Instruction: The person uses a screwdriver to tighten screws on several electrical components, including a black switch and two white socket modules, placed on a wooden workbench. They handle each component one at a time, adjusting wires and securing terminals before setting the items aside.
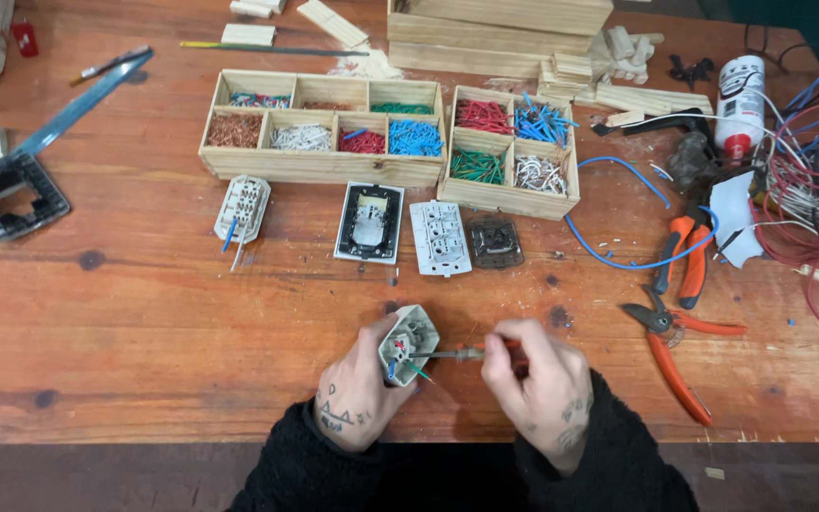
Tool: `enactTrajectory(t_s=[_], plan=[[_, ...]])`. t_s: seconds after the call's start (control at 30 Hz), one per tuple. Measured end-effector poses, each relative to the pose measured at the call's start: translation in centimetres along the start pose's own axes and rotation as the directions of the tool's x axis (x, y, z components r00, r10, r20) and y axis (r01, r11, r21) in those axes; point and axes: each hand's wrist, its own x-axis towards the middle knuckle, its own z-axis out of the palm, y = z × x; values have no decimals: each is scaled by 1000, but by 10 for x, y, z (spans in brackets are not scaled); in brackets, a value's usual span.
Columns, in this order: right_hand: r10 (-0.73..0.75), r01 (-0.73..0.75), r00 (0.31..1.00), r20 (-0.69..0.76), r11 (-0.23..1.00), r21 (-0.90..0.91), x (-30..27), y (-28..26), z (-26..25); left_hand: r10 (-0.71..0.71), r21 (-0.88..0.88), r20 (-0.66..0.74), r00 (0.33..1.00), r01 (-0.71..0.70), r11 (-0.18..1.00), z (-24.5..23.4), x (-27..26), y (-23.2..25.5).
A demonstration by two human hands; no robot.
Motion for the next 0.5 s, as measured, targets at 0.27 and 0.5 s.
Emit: enactTrajectory(t_s=[0.27, 0.5], plan=[[-86, 87, 996, 24, 996, -19, -1, -19, -6, 121, 36, -159, 980, -117, 993, 11, 0, -7], [-210, 195, 956, 203, 976, 91, 4, -25, -17, 148, 68, -193, 970, -138, 988, 10, 1, -7]])
